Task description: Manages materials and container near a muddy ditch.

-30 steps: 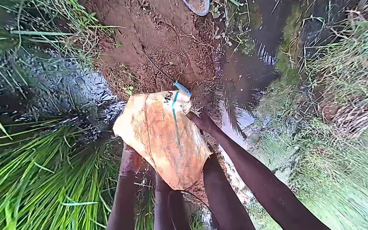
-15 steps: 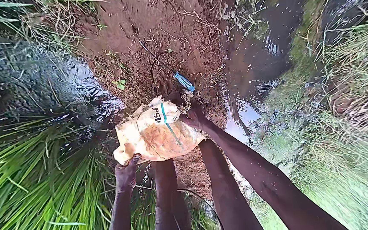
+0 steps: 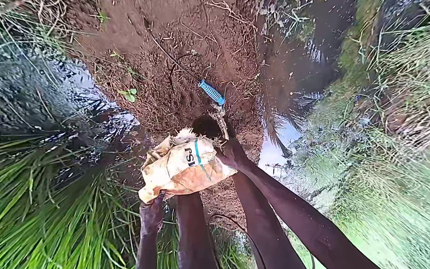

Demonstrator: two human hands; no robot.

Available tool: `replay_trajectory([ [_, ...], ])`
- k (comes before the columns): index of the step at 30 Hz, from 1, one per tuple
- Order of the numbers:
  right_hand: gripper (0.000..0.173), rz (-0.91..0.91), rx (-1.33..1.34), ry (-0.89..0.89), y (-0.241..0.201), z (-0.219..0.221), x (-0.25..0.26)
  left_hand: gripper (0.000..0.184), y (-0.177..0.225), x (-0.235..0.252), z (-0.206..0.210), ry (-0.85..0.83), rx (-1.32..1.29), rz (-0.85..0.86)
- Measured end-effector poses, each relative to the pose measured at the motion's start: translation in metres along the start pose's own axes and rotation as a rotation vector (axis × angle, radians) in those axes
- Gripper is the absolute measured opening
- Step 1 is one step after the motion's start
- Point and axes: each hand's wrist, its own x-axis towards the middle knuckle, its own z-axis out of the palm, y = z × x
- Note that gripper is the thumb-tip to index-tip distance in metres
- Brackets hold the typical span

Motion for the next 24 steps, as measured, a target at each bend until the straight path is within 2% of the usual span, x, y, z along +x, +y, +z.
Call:
replay_trajectory([
  [4,0.04,0.098,-0.063,0.089,-0.002,0.003,-0.035,0.037,0.002,-0.003,0.001,-0.006,0.039,0.004],
  [7,0.042,0.247,-0.002,0.042,0.006,-0.001,-0.05,0.037,0.0,-0.007,0.004,-0.036,0.046,0.033],
  [10,0.041,0.323,0.111,0.062,0.029,-0.003,-0.05,0.035,0.0,-0.002,0.008,-0.043,0.071,0.042],
  [14,0.033,0.427,0.061,0.188,0.04,-0.016,-0.047,0.034,0.001,-0.001,0.006,-0.045,0.078,0.033],
  [19,0.029,0.289,0.106,0.214,0.024,-0.028,-0.021,0.036,-0.003,0.001,0.006,-0.065,0.063,0.059],
  [21,0.028,0.274,0.124,0.121,0.018,-0.03,-0.006,0.034,-0.001,0.002,0.006,-0.059,0.067,0.055],
  [24,0.026,0.265,-0.036,-0.216,0.01,-0.028,0.01,0.036,0.0,0.001,0.006,-0.052,0.066,0.05],
])
